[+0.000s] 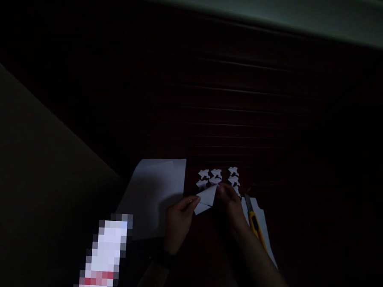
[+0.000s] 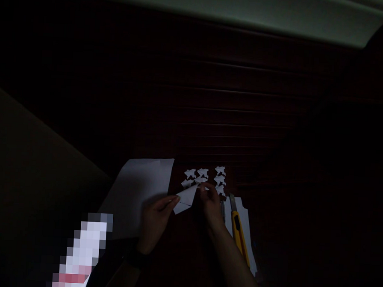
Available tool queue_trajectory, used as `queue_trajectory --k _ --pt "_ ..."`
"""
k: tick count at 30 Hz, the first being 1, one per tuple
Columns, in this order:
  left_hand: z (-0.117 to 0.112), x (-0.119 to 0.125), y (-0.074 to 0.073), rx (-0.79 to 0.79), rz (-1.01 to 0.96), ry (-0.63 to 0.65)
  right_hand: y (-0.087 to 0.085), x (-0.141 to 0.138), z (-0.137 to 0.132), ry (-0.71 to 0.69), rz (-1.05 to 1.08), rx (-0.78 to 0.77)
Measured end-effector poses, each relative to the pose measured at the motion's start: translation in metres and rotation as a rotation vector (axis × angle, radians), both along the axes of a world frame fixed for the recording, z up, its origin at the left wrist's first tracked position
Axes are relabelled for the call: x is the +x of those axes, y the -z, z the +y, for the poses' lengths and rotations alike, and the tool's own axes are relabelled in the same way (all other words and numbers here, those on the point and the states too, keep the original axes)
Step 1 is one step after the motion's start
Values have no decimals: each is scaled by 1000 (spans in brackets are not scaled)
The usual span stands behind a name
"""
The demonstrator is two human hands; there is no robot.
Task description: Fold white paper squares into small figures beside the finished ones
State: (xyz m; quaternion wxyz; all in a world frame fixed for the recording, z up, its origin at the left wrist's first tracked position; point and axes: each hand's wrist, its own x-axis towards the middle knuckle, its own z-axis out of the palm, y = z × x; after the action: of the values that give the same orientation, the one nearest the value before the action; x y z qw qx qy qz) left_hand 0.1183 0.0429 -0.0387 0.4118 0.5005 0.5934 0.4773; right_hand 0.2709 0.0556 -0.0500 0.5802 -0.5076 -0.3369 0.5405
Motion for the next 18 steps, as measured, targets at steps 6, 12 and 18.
queue_trajectory --k 6,12,18 --pt "1 1 6 8 -72 46 -11 -6 -4 -42 5 43" --pt "0 1 5 -16 -71 166 -11 -5 -5 -121 -51 100" --pt "2 -2 4 -39 -25 206 -11 -6 -5 -153 -158 106"
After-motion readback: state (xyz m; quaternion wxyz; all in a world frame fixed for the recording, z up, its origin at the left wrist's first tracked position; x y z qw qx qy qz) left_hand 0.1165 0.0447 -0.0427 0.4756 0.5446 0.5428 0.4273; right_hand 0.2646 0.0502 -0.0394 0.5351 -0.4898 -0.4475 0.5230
